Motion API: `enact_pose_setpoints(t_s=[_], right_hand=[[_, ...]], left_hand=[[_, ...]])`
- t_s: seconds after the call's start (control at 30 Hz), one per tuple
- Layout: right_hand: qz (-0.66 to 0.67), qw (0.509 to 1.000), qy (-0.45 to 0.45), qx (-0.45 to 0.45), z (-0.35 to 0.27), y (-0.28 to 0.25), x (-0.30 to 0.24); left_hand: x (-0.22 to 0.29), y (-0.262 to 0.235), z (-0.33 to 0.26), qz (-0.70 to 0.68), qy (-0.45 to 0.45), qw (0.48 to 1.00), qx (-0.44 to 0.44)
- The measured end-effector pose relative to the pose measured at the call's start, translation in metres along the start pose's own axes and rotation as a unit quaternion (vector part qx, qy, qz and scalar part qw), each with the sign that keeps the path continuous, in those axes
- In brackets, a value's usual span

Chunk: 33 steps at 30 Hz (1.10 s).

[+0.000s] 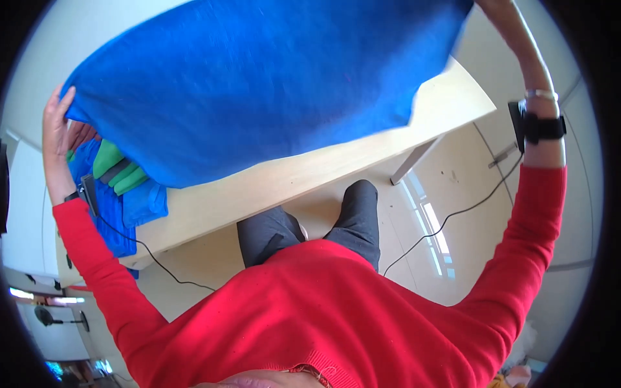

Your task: The person folds a grey cloth, a green cloth, and a blue cloth one at a time by hand. For each cloth, they spread it flat on the table, fold it into a smaller rectangle, and place it onto a stack of similarly colored cloths.

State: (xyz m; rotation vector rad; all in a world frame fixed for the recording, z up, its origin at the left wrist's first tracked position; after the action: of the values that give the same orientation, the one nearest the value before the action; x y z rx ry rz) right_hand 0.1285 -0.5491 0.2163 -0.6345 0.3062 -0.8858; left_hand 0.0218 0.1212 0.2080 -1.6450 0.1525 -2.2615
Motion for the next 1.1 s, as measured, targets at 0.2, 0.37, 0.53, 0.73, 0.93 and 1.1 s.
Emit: enact_pose_setpoints(t_s=[0.2,0.37,0.53,0.73,0.93,1.1], right_hand=[[-0.053,0.997,0.053,-0.031,0.004,-0.014,-0.042],[-0.152,0.987,0.029,-0.044,0.003,-0.021,-0.035],[-0.179,0.983,0.031,-0.031,0.008,-0.003,-0.043],[-0.295,0.955,0.001,0.015,0.011,0.012,-0.035],[-0.310,0.943,-0.007,0.123,-0.020,-0.048,-0.076],[-0.294,0.947,-0.022,0.128,-0.117,-0.076,-0.150]], left_hand=[[0.031,0.019,0.002,0.210,0.154,0.962,0.083],[0.017,0.017,0.013,0.224,0.134,0.964,0.053],[0.006,-0.009,0.041,0.263,0.139,0.954,0.044],[-0.011,-0.014,0.105,0.349,0.190,0.914,0.085],[0.030,-0.018,0.072,0.394,0.294,0.842,0.223],[-0.010,-0.009,-0.039,0.324,0.304,0.868,0.220]])
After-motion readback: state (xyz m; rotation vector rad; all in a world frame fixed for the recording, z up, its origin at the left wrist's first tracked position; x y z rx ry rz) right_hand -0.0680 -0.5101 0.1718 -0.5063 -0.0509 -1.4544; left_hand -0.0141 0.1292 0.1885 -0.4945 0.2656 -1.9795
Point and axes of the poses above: each hand's wrist, its own z-axis towards the middle knuckle, its own y-axis out of the palm, x = y × z, the point moved 5 cm from there along z, towards the middle knuckle, and after that the axes turned 6 degrees about -z, right-handed, at the moved point
